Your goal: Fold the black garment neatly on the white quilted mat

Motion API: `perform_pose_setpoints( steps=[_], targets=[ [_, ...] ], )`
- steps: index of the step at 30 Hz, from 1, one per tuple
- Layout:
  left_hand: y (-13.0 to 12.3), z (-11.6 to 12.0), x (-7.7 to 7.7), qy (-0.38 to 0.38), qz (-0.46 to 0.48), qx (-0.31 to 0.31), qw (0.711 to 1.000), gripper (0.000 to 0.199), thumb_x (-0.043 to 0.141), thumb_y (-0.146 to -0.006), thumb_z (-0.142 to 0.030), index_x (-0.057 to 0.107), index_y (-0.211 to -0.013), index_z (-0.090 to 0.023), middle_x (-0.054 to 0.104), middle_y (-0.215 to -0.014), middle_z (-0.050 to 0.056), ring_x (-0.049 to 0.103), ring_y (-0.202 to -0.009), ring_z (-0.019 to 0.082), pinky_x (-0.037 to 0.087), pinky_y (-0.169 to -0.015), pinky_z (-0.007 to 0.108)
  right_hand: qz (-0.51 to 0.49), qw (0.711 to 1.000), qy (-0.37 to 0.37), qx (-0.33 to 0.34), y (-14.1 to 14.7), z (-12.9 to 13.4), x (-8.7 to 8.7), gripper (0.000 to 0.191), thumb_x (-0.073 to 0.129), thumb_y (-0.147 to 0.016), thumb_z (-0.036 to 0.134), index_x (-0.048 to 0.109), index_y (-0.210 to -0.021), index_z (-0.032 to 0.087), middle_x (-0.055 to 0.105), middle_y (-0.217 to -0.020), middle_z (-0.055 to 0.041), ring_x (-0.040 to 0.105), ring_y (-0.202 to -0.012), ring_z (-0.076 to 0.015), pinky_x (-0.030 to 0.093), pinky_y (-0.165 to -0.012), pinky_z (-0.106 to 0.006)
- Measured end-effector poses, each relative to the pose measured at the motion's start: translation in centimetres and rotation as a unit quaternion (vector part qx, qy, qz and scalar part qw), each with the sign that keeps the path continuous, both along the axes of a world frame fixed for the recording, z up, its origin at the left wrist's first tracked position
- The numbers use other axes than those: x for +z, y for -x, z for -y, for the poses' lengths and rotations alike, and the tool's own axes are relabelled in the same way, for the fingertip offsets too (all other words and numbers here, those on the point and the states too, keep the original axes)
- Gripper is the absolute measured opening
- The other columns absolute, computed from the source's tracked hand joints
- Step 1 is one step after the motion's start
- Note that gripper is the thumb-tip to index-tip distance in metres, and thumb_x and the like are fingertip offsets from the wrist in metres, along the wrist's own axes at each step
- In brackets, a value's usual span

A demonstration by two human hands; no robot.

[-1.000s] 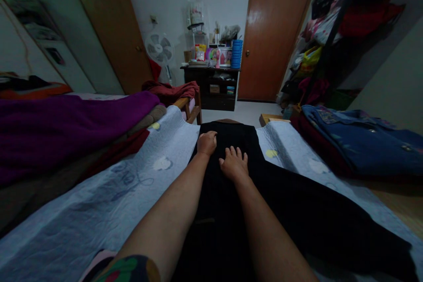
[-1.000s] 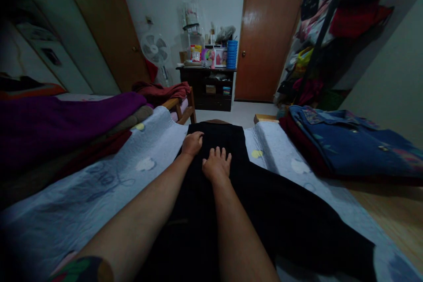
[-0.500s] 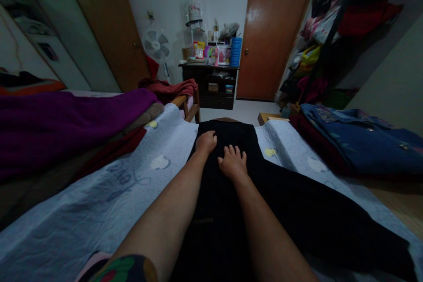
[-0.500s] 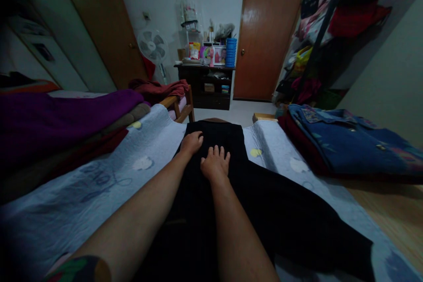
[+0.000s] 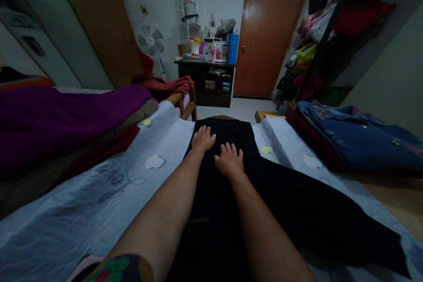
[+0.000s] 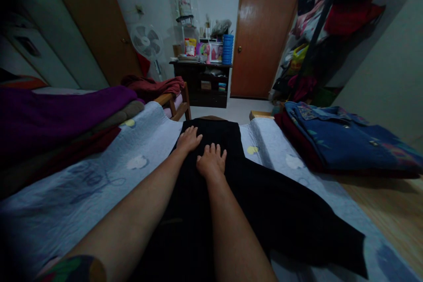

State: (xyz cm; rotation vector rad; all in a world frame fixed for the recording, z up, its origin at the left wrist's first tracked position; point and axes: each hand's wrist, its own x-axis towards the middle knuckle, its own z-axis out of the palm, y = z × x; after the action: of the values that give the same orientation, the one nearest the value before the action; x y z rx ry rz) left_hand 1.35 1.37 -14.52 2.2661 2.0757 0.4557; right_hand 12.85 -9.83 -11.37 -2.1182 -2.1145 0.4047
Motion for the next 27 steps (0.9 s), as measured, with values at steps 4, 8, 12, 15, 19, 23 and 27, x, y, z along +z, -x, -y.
perform_pose_setpoints(
  steps=[4,8,12,15,19,23,27],
  targets=[
    [0.2,0.4,0.3,-0.076,0.023,-0.024,0.997,0.049,0.047,-0.089,-0.035,0.043,-0.135,-0.016,0.047,-0.140,0.012,0.040,-0.130,0.024,0.033,-0.106,0.039,0.001,1.000,0.005,0.001,0.0,0.0,0.0,0.063,0.035,-0.089,0.043,0.028,-0.146,0.017,0.021,-0.155,-0.0074,0.010,-0.142,-0.0263,0.006,-0.112,-0.052],
    [0.4,1.0,0.7,-0.135,0.034,-0.086,0.987,0.024,0.049,-0.088,-0.025,0.062,-0.108,-0.021,0.061,-0.116,0.006,0.053,-0.111,0.020,0.041,-0.098,0.031,-0.002,1.000,-0.003,0.000,0.0,-0.1,0.0,0.063,0.037,-0.089,0.043,0.029,-0.145,0.017,0.022,-0.154,-0.0077,0.011,-0.142,-0.0273,0.006,-0.112,-0.052],
    [0.3,1.3,0.7,-0.111,0.027,-0.100,0.988,0.019,0.050,-0.088,-0.025,0.065,-0.099,-0.021,0.064,-0.105,0.004,0.059,-0.099,0.018,0.046,-0.090,0.027,-0.004,1.000,-0.001,-0.001,0.0,-0.1,0.0,0.063,0.037,-0.089,0.043,0.029,-0.145,0.017,0.023,-0.154,-0.0080,0.011,-0.142,-0.0272,0.006,-0.111,-0.053],
    [0.0,1.4,0.5,-0.097,0.020,-0.078,0.992,0.023,0.051,-0.088,-0.029,0.063,-0.105,-0.021,0.063,-0.109,0.005,0.060,-0.099,0.018,0.048,-0.087,0.027,-0.005,1.000,-0.006,-0.002,0.0,-0.1,-0.1,0.063,0.037,-0.088,0.043,0.029,-0.145,0.017,0.023,-0.154,-0.0078,0.011,-0.142,-0.0271,0.006,-0.111,-0.053],
    [-0.4,1.7,0.4,-0.079,0.004,-0.054,0.995,0.027,0.050,-0.088,-0.032,0.061,-0.110,-0.020,0.060,-0.113,0.007,0.062,-0.099,0.020,0.049,-0.083,0.029,-0.006,1.000,-0.011,-0.001,0.0,0.0,-0.1,0.063,0.038,-0.088,0.042,0.031,-0.145,0.016,0.023,-0.154,-0.0080,0.012,-0.142,-0.0277,0.007,-0.111,-0.053],
    [-0.6,1.7,0.3,-0.061,0.003,-0.046,0.997,0.030,0.048,-0.089,-0.032,0.056,-0.116,-0.020,0.059,-0.119,0.008,0.061,-0.103,0.020,0.049,-0.085,0.029,-0.007,1.000,-0.007,-0.001,0.0,0.0,0.0,0.063,0.038,-0.088,0.042,0.030,-0.145,0.016,0.022,-0.154,-0.0082,0.011,-0.142,-0.0278,0.007,-0.111,-0.053],
    [-0.8,1.5,0.1,-0.043,-0.004,-0.036,0.998,0.039,0.047,-0.089,-0.031,0.048,-0.126,-0.017,0.056,-0.128,0.011,0.054,-0.117,0.022,0.043,-0.095,0.031,-0.007,1.000,-0.001,-0.002,0.1,-0.1,0.0,0.063,0.037,-0.088,0.043,0.029,-0.145,0.017,0.022,-0.155,-0.0082,0.011,-0.142,-0.0275,0.006,-0.112,-0.053]
  ],
)
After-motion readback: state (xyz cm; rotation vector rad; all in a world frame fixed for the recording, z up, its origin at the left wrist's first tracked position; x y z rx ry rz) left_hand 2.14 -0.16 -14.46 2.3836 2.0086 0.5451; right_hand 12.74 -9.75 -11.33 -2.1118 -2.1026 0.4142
